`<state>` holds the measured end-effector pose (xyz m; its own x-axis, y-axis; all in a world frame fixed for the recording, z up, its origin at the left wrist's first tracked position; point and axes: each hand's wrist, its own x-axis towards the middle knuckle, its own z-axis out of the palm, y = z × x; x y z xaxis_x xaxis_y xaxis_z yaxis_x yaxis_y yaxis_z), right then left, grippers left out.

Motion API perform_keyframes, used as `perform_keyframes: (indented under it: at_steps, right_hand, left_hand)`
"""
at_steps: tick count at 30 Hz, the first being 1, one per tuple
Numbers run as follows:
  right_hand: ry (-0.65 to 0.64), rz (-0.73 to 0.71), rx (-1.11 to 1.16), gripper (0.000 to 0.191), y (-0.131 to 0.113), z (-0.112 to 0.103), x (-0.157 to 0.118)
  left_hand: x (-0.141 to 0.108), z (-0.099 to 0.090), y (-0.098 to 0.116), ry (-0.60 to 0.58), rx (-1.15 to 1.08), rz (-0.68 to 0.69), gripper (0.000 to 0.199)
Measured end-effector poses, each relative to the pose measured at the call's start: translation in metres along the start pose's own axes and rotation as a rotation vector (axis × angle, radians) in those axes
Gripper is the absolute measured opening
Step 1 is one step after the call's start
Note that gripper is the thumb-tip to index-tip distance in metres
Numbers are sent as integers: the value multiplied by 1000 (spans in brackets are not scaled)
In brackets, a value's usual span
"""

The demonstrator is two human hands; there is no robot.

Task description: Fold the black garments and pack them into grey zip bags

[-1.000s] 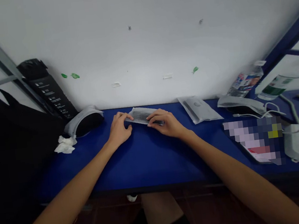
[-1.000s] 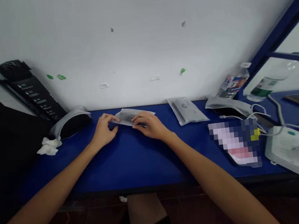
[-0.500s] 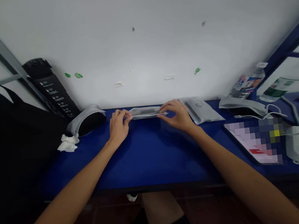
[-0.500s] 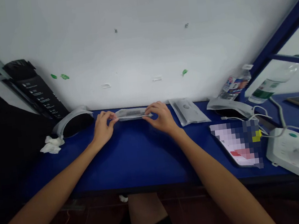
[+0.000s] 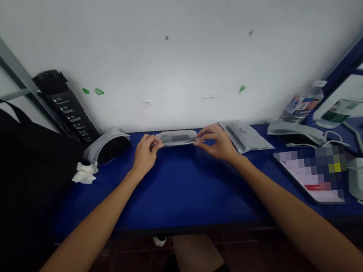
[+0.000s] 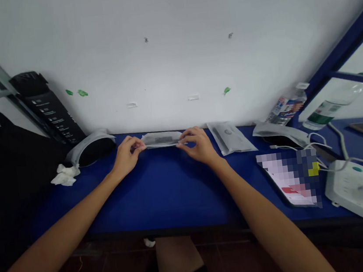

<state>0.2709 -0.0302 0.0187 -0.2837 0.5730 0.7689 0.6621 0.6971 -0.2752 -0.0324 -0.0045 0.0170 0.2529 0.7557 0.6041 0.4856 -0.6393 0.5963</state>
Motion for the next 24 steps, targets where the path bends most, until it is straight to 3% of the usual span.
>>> perform_keyframes:
  at_steps: [19, 24]
  right_hand:
    - [-177, -149, 74, 9, -33, 24, -1]
    - [-176, -116, 5, 4, -31, 21, 1]
  left_hand:
    - [-13, 14, 24, -344, -106, 108, 12]
    - [-10, 17, 17, -260, -52, 52, 8]
